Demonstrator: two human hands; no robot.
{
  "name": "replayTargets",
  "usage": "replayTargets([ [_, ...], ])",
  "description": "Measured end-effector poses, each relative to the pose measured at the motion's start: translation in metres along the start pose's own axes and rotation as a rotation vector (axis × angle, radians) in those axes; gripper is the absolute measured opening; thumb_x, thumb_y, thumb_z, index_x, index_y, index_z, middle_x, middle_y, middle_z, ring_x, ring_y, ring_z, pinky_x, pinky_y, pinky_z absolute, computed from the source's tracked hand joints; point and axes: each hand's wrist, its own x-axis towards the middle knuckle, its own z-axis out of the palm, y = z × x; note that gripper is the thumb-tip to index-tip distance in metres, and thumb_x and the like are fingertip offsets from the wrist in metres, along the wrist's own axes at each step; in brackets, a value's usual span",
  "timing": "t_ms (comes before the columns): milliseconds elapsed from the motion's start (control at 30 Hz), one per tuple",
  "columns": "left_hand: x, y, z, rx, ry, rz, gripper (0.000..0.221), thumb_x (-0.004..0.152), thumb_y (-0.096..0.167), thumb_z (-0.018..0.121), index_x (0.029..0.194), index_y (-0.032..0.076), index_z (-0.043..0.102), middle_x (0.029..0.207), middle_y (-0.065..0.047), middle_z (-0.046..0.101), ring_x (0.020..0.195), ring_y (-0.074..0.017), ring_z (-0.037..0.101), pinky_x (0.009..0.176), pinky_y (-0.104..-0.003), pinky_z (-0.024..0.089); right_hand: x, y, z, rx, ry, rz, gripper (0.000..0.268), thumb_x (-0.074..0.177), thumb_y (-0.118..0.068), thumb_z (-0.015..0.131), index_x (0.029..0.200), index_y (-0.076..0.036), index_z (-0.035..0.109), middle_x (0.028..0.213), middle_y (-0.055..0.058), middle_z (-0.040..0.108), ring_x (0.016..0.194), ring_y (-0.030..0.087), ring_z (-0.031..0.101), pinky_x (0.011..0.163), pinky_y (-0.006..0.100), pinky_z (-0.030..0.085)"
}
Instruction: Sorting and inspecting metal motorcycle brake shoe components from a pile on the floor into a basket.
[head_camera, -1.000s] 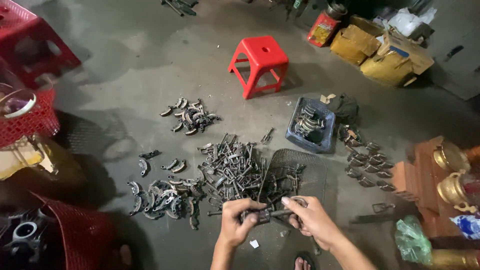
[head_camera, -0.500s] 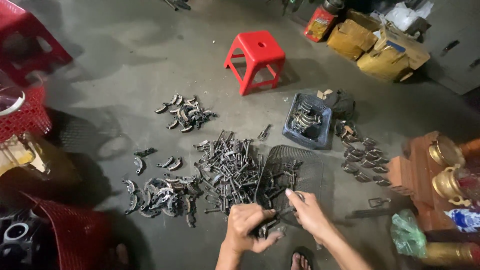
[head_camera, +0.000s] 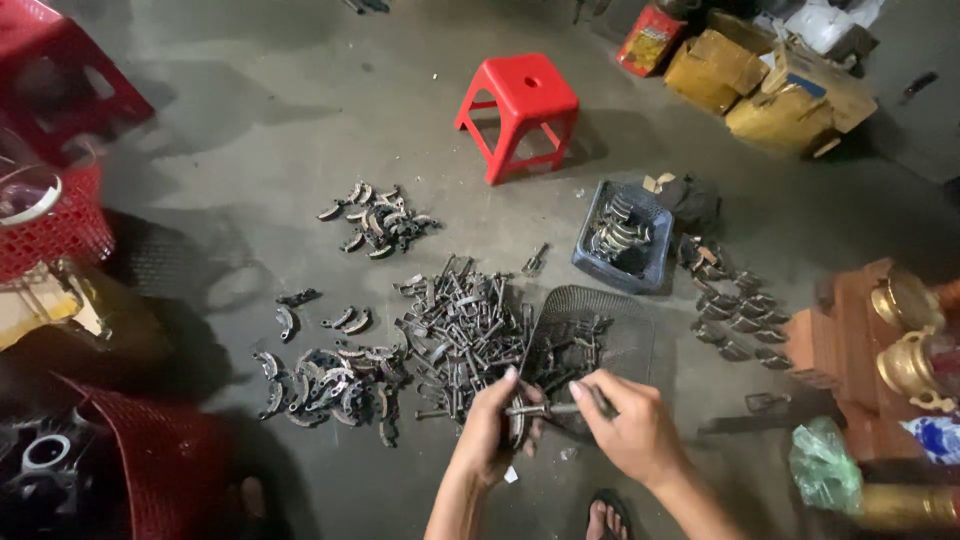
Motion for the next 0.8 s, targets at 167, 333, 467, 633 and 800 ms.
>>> replayTargets([
  [167,-0.005,0.016,-0.02,0.117,-0.143,0.14,0.036,0.099,0.033,0.058,0.102,-0.001,0.068,0.085,-0.009,0.068,0.068,-0.0153,0.065,0.05,-0.033,0.055,-0.014,0.04,0.011,0.466,-0.374,0.755,0.038,0.098,-0.033,0.063,0.084,0.0,0.074,0.057,0.005,0.065,0.048,0.014,0.046,0.045,0.034,0.033],
  [333,-0.007,0.025,-0.025,0.155,-0.153,0.116,0.032,0.098,0.022,0.062,0.112,-0.005,0.071,0.091,-0.01,0.072,0.075,-0.0161,0.069,0.056,-0.032,0.057,-0.026,0.044,0.019,0.705,-0.608,1.117,0.036,0.096,-0.031,0.069,0.091,0.004,0.076,0.064,0.005,0.065,0.047,0.013,0.035,0.045,0.032,0.025],
  [467,0.007,0.012,-0.032,-0.015,0.029,0.008,0.038,0.099,0.026,0.062,0.114,-0.008,0.071,0.085,-0.012,0.073,0.069,-0.0186,0.069,0.058,-0.032,0.058,-0.027,0.024,0.031,0.217,-0.349,0.563,0.024,0.084,-0.027,0.076,0.09,-0.004,0.071,0.07,0.004,0.07,0.063,0.011,0.06,0.057,0.032,0.048],
  [633,0.024,-0.011,-0.053,-0.155,0.082,-0.05,0.04,0.098,0.03,0.061,0.115,-0.006,0.069,0.086,-0.014,0.075,0.07,-0.0216,0.072,0.061,-0.033,0.062,-0.017,0.01,0.027,0.002,-0.444,0.543,0.028,0.085,-0.026,0.077,0.108,-0.011,0.07,0.072,0.006,0.07,0.064,0.011,0.063,0.062,0.032,0.05],
  [800,0.012,0.001,-0.044,-0.224,-0.118,0.042,0.034,0.1,0.027,0.061,0.116,-0.002,0.067,0.093,-0.013,0.077,0.08,-0.0235,0.074,0.071,-0.04,0.061,-0.032,0.032,0.035,0.32,-0.363,0.49,0.018,0.084,-0.02,0.073,0.093,-0.004,0.07,0.073,0.002,0.075,0.07,0.011,0.068,0.065,0.032,0.055],
])
